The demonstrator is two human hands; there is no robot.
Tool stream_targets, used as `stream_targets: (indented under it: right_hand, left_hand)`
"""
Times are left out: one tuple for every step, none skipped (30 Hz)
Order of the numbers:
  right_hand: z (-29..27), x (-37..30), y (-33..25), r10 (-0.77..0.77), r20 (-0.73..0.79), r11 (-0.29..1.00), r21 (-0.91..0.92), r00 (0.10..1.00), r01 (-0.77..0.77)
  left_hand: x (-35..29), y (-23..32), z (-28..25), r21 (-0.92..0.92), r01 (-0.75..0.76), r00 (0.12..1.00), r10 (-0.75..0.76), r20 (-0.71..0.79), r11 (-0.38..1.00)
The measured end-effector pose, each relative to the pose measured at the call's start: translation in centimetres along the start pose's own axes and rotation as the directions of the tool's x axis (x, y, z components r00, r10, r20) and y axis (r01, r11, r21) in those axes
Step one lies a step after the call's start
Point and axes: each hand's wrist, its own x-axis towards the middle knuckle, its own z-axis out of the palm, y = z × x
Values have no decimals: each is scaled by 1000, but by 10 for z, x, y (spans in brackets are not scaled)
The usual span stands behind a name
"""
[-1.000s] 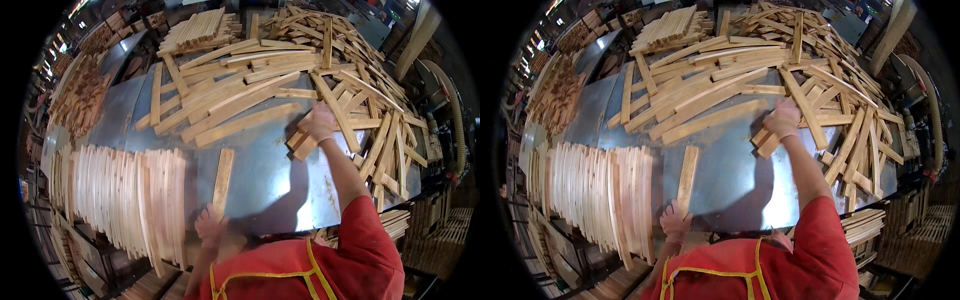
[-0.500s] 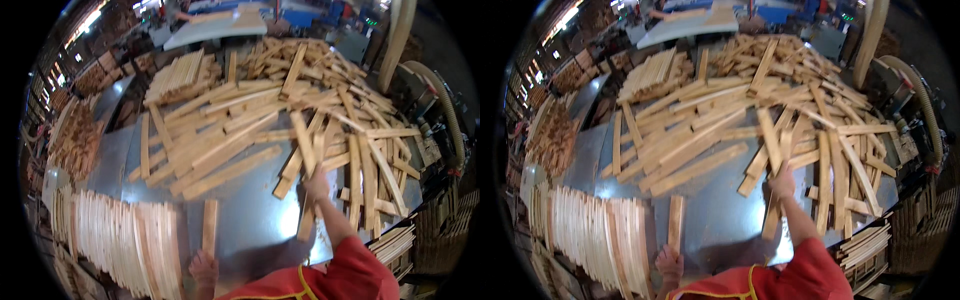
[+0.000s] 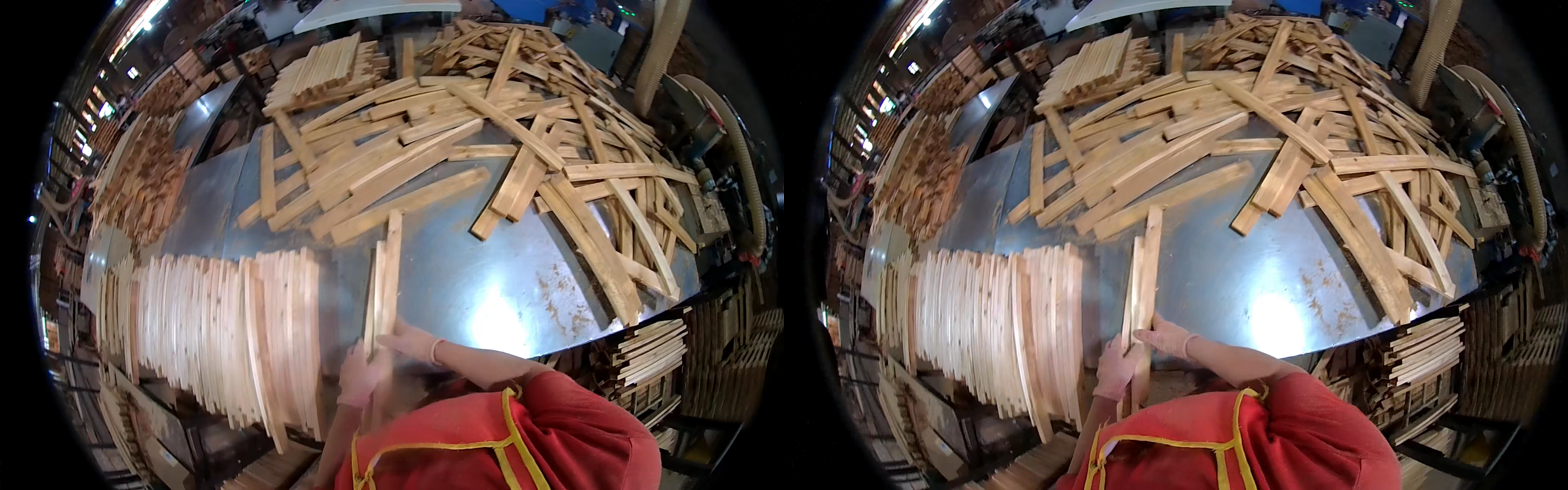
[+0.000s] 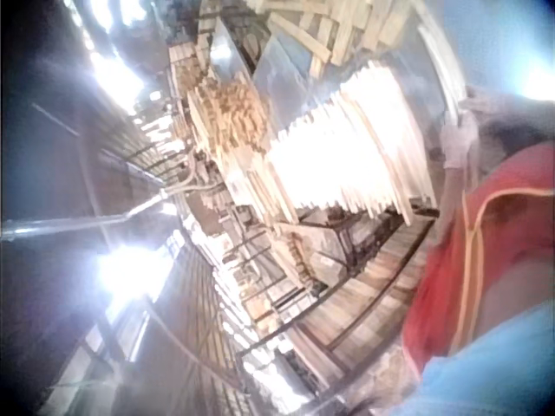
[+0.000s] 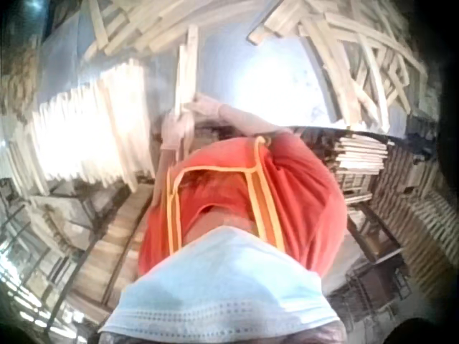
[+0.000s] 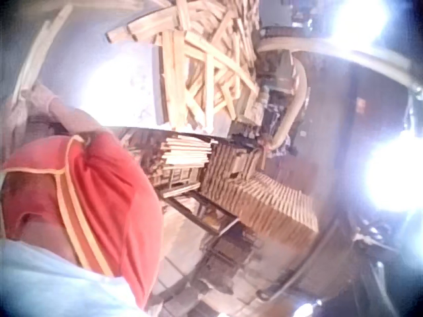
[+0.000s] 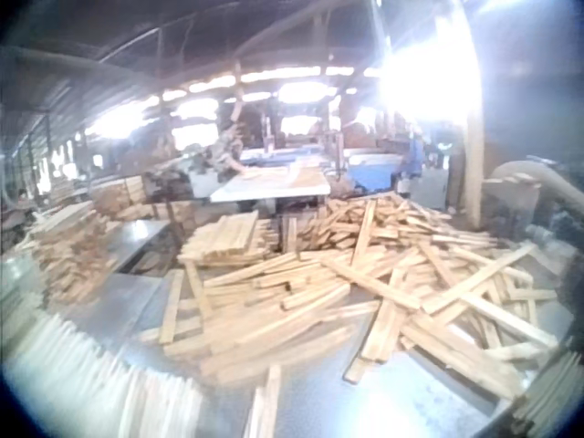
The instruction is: The person picks up thin wooden planks from a large pile on a metal table and stacks them neatly in a growing pile. The person handles the planks one by one or in small groups, aligning them carefully.
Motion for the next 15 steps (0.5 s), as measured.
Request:
stream_targets:
  right_hand:
    - [5, 1, 7, 12, 130, 990, -143, 991, 7]
    - [5, -3, 1, 28, 259, 969, -244, 965, 37]
    - [3, -8, -14, 28, 364, 947, -307, 931, 91]
    - [-3, -12, -26, 16, 405, 936, -327, 914, 128]
    - [-12, -15, -35, -15, 374, 941, -309, 927, 140]
    - [-26, -19, -39, -48, 295, 952, -276, 954, 133]
    - [-47, -15, -34, -95, 161, 957, -255, 982, 134]
    - [-70, -14, -28, -136, 13, 963, -234, 991, 135]
    - [-90, -20, -42, -108, -120, 962, -263, 987, 73]
    - [-118, -33, -55, -80, -266, 961, -277, 961, 3]
    - [-153, -43, -46, -257, -440, 916, -394, 860, 72]
    - [-191, -50, -31, -376, -632, 798, -592, 678, -109]
    - [-243, -60, -12, -478, -635, 676, -707, 607, -208]
    - [-268, -82, -23, -433, -655, 551, -736, 619, -393]
    - [-284, -112, -40, -390, -679, 391, -733, 622, -556]
  left_hand:
    - [-3, 5, 2, 255, 30, 997, -12, -71, 966]
    - [-5, 9, 4, 253, 70, 995, -50, -82, 965]
    - [-6, 12, 4, 244, 117, 990, -93, -108, 963]
    - [-5, 12, 4, 234, 150, 984, -123, -127, 961]
    - [-7, 9, 1, 201, 151, 982, -124, -142, 968]
    - [-9, 4, 1, 167, 139, 983, -115, -146, 976]
    - [-9, 1, -1, 134, 125, 983, -105, -148, 983]
    - [-11, 6, -12, 162, 176, 980, -158, -120, 971]
    - [-12, -16, -9, 335, 253, 955, -179, -235, 908]
    - [-15, -31, -13, 476, 274, 946, -144, -291, 836]
    - [-16, -45, -21, 560, 274, 935, -80, -346, 782]
    - [-16, -59, -29, 637, 284, 918, -13, -396, 717]
    - [-12, -61, -31, 704, 297, 899, 61, -435, 645]
    - [-7, -58, -30, 697, 284, 900, 69, -431, 658]
    - [-2, -53, -26, 688, 268, 901, 77, -427, 674]
